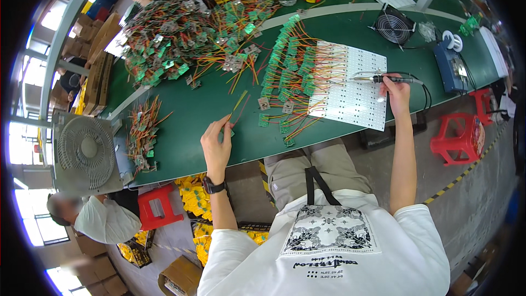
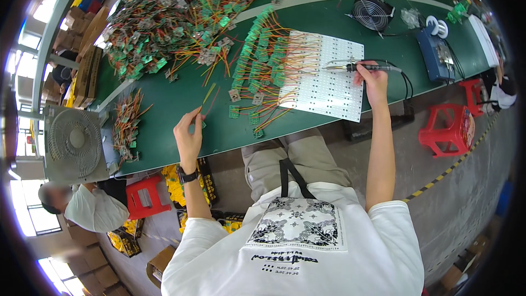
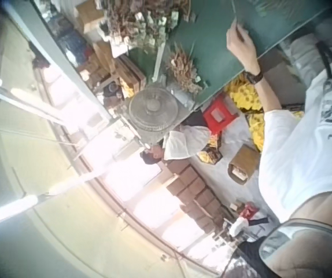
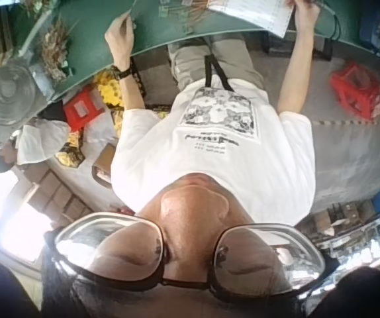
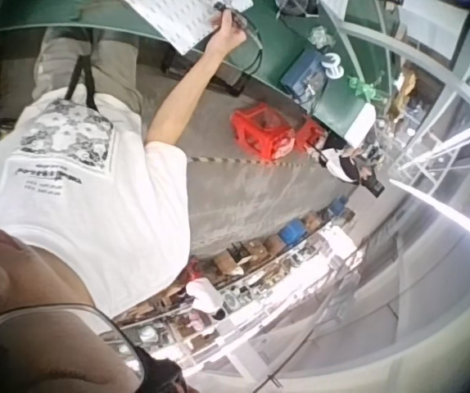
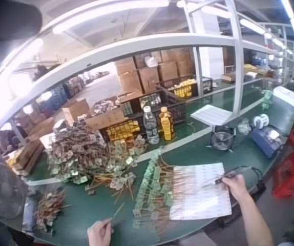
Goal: The person solders wires from small circuit boards onto a large panel using a soldering iron, attaching them one at a time.
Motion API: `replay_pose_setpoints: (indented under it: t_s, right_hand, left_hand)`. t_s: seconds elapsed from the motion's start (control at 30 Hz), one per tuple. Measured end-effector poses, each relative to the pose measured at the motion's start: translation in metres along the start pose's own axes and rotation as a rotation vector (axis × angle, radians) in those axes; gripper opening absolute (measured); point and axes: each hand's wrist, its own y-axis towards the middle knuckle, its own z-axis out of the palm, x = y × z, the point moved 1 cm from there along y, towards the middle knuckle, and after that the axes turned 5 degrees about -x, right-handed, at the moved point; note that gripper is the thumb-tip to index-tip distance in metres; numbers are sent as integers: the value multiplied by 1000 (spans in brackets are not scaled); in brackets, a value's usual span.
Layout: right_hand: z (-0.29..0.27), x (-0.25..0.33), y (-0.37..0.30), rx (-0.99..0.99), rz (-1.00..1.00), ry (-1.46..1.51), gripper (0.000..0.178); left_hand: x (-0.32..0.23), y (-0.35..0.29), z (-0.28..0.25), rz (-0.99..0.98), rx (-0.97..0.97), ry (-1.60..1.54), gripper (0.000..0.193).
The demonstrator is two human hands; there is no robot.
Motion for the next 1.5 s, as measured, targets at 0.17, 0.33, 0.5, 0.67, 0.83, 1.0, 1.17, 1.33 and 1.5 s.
replay_pose_setpoints:
  t_s: [0.17, 0.33, 0.5, 0.67, 0.83, 1.0, 1.17, 1.33, 1.5]
  right_hand:
    - [-4, -3, 3, 20, -10, 4, 18]
    - [-2, -2, 3, 6, 4, 18, 19]
    - [-2, -3, 4, 3, 20, 11, 21]
    - [0, 2, 3, -10, 24, 1, 21]
    - [-3, 1, 5, -6, 15, -7, 20]
    - [0, 3, 2, -35, -23, -13, 20]
    - [10, 13, -10, -114, -195, -109, 19]
    - [7, 3, -15, -37, -51, -6, 19]
    - [2, -1, -16, 27, 25, -31, 19]
  left_hand:
    - [-48, -5, 31, -144, 44, -242, 14]
    - [-96, 29, 92, 101, 287, -406, 15]
    - [-143, 70, 145, 182, 384, -634, 12]
    - [-131, 82, 186, 481, 603, -324, 13]
    - [-113, 59, 204, 677, 460, -32, 13]
    - [-105, 62, 204, 754, 351, -48, 11]
    - [-96, 64, 203, 703, 349, -95, 5]
    - [-93, 67, 202, 682, 303, -193, 4]
    - [-92, 67, 202, 647, 322, -212, 3]
